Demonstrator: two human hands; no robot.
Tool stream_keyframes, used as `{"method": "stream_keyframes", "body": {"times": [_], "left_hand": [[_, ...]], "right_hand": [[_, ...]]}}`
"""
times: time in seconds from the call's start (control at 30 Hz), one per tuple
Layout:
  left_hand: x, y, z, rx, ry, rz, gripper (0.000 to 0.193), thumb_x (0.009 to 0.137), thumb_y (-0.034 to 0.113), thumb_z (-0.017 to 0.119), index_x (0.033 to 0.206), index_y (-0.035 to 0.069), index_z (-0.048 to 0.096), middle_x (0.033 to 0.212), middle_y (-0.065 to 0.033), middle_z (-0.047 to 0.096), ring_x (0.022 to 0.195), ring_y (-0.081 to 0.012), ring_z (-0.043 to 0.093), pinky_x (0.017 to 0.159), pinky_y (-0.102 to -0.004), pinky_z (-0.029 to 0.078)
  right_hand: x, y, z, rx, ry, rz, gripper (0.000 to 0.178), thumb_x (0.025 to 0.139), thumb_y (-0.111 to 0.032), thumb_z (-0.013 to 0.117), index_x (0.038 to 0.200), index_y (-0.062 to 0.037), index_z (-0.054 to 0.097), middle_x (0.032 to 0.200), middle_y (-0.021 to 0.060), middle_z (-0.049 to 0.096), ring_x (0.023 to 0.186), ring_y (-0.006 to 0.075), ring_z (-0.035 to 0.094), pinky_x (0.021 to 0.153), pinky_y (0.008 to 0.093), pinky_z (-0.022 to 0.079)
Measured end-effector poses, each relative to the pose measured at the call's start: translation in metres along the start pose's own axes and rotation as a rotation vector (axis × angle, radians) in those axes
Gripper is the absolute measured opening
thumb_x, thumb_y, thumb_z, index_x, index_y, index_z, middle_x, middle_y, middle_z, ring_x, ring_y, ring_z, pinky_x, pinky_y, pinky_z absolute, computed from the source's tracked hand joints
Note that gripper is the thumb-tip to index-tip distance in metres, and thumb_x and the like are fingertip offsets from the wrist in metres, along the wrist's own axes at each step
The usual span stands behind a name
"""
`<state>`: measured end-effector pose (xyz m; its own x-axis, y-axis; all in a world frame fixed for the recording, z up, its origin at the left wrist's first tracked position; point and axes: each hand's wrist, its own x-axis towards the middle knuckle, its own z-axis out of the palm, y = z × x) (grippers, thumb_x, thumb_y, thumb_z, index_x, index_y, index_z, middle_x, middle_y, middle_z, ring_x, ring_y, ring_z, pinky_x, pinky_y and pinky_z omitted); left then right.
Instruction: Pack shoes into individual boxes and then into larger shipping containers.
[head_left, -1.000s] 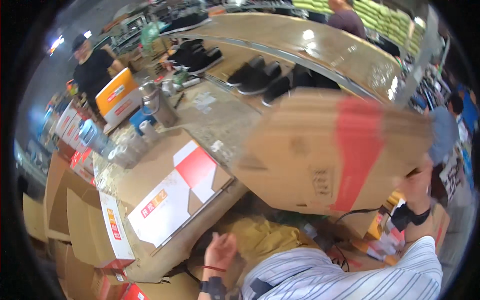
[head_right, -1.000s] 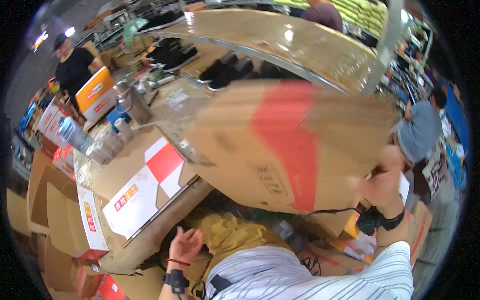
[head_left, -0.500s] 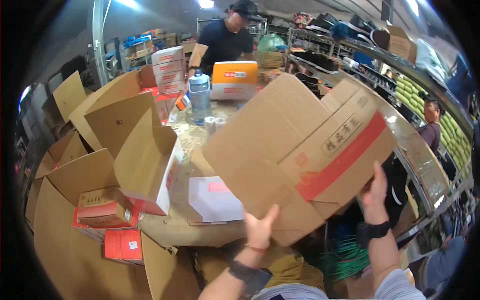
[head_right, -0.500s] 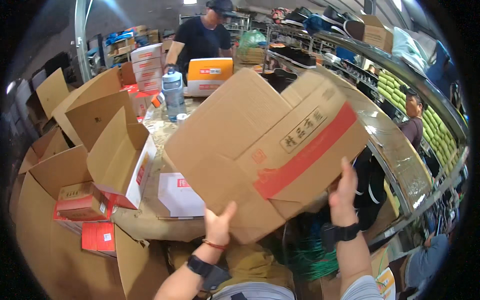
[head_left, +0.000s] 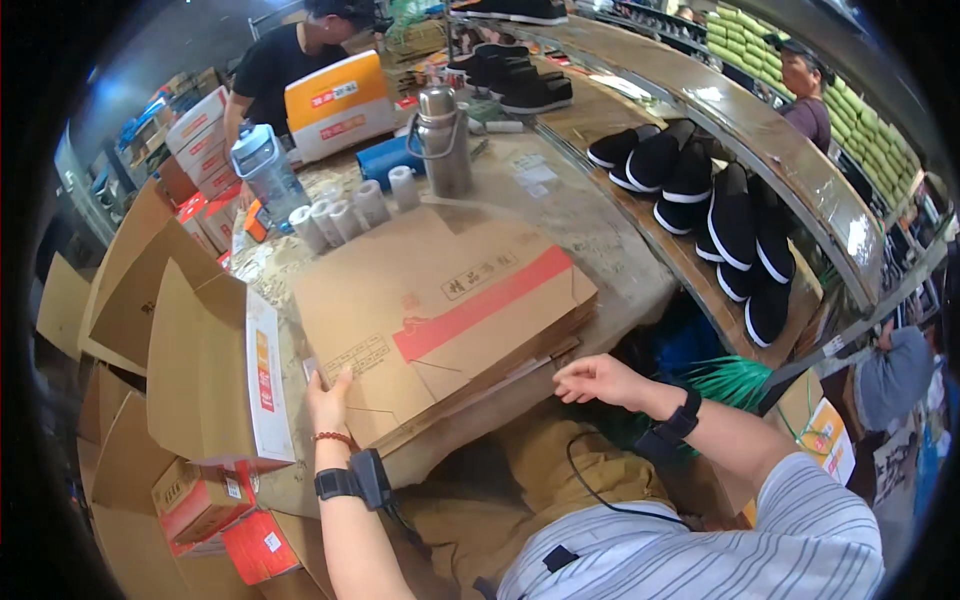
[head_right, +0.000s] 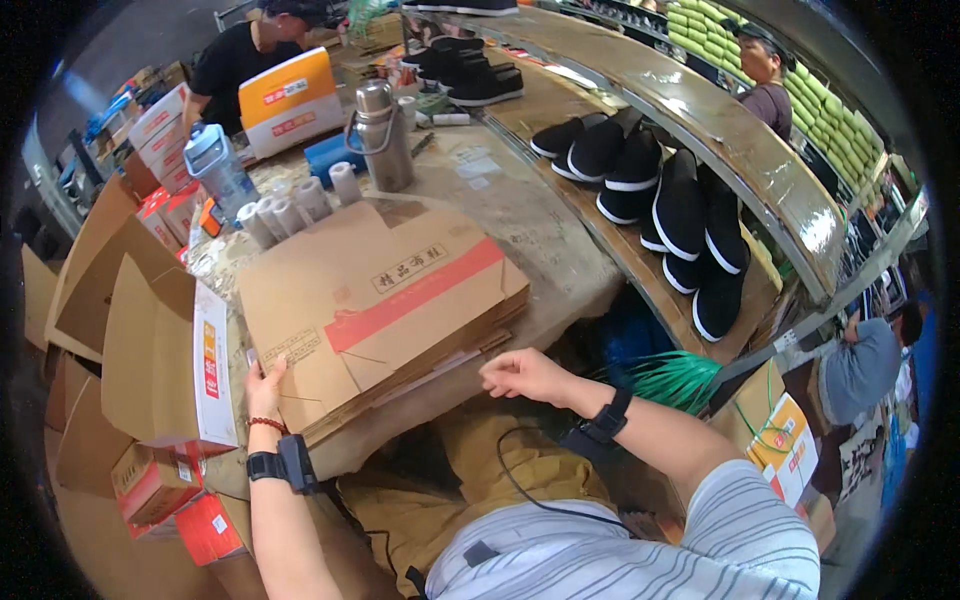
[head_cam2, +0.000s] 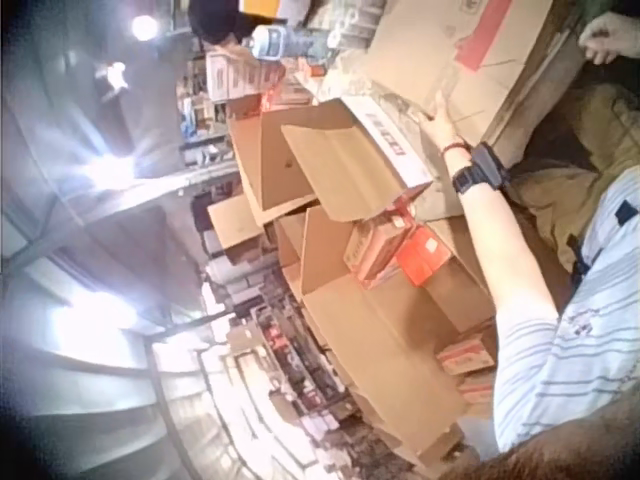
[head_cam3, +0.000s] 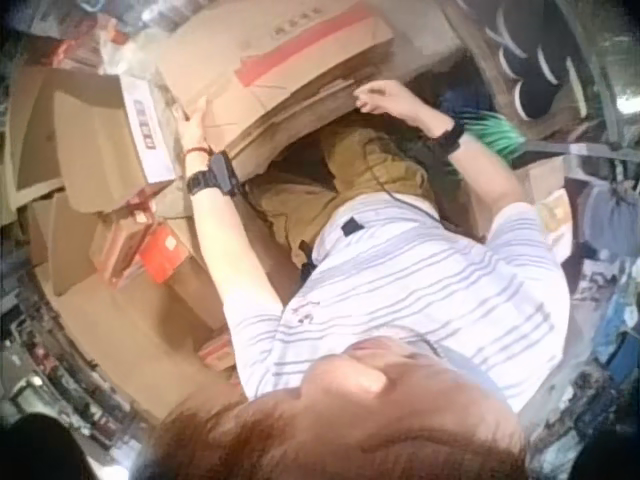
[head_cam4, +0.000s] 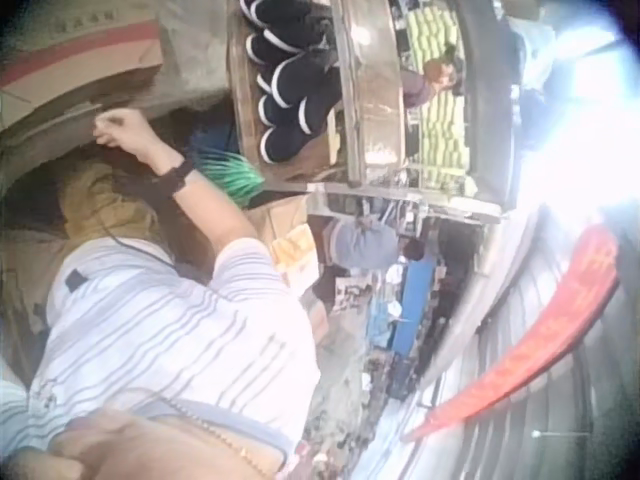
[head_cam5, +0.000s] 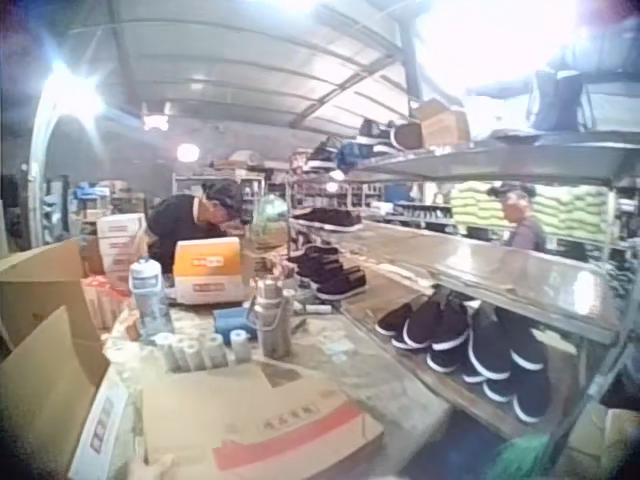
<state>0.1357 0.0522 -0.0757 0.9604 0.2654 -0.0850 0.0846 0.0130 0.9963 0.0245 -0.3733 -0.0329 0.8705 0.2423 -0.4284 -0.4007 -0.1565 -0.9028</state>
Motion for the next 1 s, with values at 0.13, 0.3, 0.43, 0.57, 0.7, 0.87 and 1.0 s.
{"method": "stream_keyframes", "body": {"times": [0.13, 0.3, 0.43, 0.57, 0.7, 0.87, 1.0], "left_hand": [[0.002, 0.012, 0.018, 0.063, -0.123, -0.033, 0.057, 0.078, 0.012, 0.072, 0.122, -0.011, 0.046, 0.12, -0.0159, 0.056, 0.106, -0.0213, 0.055, 0.091, -0.0324, 0.044], [0.015, 0.021, -0.042, 0.509, -0.067, 0.253, 0.069, 0.081, 0.016, 0.07, 0.133, -0.011, 0.035, 0.133, -0.0211, 0.046, 0.124, -0.0256, 0.043, 0.104, -0.0341, 0.033], [-0.014, 0.005, -0.028, 0.373, -0.038, 0.255, 0.068, 0.086, 0.016, 0.062, 0.138, -0.009, 0.028, 0.145, -0.021, 0.029, 0.135, -0.0251, 0.027, 0.111, -0.0349, 0.02], [-0.036, 0.003, -0.035, 0.035, -0.183, 0.162, 0.061, 0.093, 0.023, 0.05, 0.142, -0.003, 0.025, 0.15, -0.0171, 0.02, 0.138, -0.0245, 0.021, 0.112, -0.0357, 0.016], [-0.045, -0.01, -0.045, -0.5, -0.118, 0.07, 0.056, 0.098, 0.033, 0.034, 0.145, 0.004, 0.02, 0.151, -0.0124, 0.018, 0.139, -0.0244, 0.018, 0.114, -0.0388, 0.015], [-0.043, -0.018, -0.051, -0.43, 0.03, 0.128, 0.056, 0.099, 0.04, 0.03, 0.144, 0.006, 0.024, 0.15, -0.0107, 0.021, 0.139, -0.0231, 0.017, 0.114, -0.0406, 0.015], [-0.035, -0.032, -0.064, -0.349, -0.015, 0.202, 0.056, 0.099, 0.04, 0.03, 0.143, 0.006, 0.025, 0.15, -0.0107, 0.022, 0.138, -0.0237, 0.02, 0.113, -0.0412, 0.017]], "right_hand": [[-0.022, 0.04, -0.04, -0.122, -0.015, -0.099, 0.023, 0.088, -0.015, 0.062, 0.105, 0.001, 0.063, 0.093, 0.0093, 0.068, 0.087, 0.013, 0.064, 0.077, 0.0285, 0.052], [-0.044, 0.05, -0.05, -0.59, -0.015, -0.136, 0.038, 0.087, -0.031, 0.062, 0.112, -0.0029, 0.06, 0.097, 0.0156, 0.067, 0.089, 0.0253, 0.066, 0.078, 0.0329, 0.051], [-0.073, 0.092, -0.042, -0.859, -0.074, 0.007, 0.059, 0.086, -0.054, 0.052, 0.115, -0.004, 0.058, 0.094, 0.0169, 0.066, 0.088, 0.0323, 0.064, 0.076, 0.038, 0.05], [-0.067, 0.078, -0.076, -0.635, 0.11, -0.177, 0.034, 0.088, -0.035, 0.059, 0.106, -0.0063, 0.063, 0.099, 0.0131, 0.066, 0.09, 0.0268, 0.065, 0.077, 0.0355, 0.05], [-0.046, 0.008, -0.116, -0.263, 0.254, -0.193, 0.028, 0.094, -0.027, 0.053, 0.102, -0.0014, 0.061, 0.082, 0.0019, 0.063, 0.071, 0.0091, 0.059, 0.069, 0.0249, 0.048], [-0.033, -0.078, -0.135, -0.25, 0.329, -0.313, 0.04, 0.096, -0.038, 0.047, 0.103, -0.0016, 0.061, 0.083, 0.0032, 0.063, 0.072, 0.0103, 0.059, 0.069, 0.0246, 0.048], [-0.024, -0.132, -0.17, -0.63, 0.406, -0.391, 0.034, 0.095, -0.032, 0.051, 0.108, -0.0027, 0.061, 0.094, 0.0029, 0.065, 0.085, 0.0112, 0.059, 0.076, 0.0259, 0.047]]}}
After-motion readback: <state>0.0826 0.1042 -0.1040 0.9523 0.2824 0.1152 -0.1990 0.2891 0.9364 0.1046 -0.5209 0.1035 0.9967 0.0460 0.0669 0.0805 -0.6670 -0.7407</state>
